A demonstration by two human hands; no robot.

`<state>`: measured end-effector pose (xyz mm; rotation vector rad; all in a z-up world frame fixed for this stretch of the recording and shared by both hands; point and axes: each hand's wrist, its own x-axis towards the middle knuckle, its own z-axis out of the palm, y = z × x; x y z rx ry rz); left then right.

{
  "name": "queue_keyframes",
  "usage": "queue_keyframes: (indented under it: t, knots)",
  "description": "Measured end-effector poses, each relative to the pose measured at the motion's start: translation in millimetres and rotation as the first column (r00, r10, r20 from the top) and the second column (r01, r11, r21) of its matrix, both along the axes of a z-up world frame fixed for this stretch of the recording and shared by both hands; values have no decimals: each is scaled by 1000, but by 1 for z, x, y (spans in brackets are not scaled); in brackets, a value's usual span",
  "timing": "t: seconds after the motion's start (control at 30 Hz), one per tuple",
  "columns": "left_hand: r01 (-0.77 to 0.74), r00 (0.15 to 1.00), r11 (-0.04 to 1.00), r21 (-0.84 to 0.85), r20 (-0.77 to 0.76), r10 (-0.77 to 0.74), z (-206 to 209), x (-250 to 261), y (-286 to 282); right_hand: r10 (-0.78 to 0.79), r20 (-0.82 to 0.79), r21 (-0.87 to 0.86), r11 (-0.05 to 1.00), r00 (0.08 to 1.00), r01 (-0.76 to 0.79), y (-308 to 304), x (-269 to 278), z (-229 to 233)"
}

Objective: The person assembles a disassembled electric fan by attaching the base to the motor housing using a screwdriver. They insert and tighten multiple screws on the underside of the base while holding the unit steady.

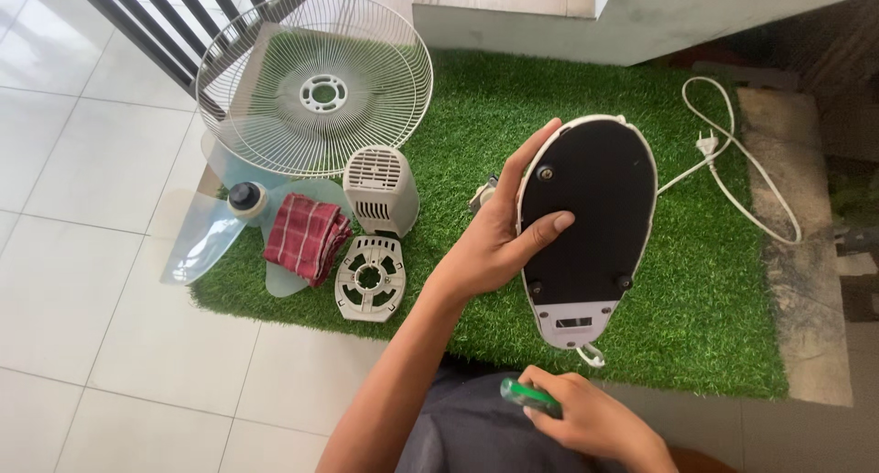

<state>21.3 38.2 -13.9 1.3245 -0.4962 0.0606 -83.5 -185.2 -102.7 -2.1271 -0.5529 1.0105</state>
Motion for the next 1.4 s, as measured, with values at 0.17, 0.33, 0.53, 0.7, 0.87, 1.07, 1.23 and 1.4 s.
queue_keyframes:
  t: [0.17, 0.33, 0.53, 0.7, 0.87, 1.07, 1.23, 1.4]
  knots:
    - [-168, 974, 984, -53, -163, 157, -4, -9, -13, -80, -48, 351, 932, 996, 92, -11, -16, -5]
    - [-464, 886, 883, 65, 32, 463, -6, -14, -23, -827, 286, 765, 502, 485, 404, -20, 5, 16]
    - [-424, 904, 902, 78, -27, 427, -10, -16, -17, -839, 233, 697, 497, 492, 517, -5, 60, 20]
    - [-114, 973, 992, -56, -211, 99, -49, -19, 17, -819, 25, 800, 360, 573, 480, 0, 63, 12]
    - [-151, 893, 722, 675, -219, 393, -127, -35, 22, -855, 70, 790, 362, 513, 495, -6, 71, -1]
    - [-339, 898, 398, 852, 167, 406, -209, -60, 16, -854, 40, 797, 341, 519, 499, -9, 70, -4]
    - [-357, 893, 410, 840, 178, 414, -230, -58, 12, -859, 38, 783, 344, 511, 519, -7, 68, -7]
    - [-406, 864, 510, 758, 136, 486, -215, -56, 7, -854, -9, 762, 332, 521, 556, -7, 68, -10]
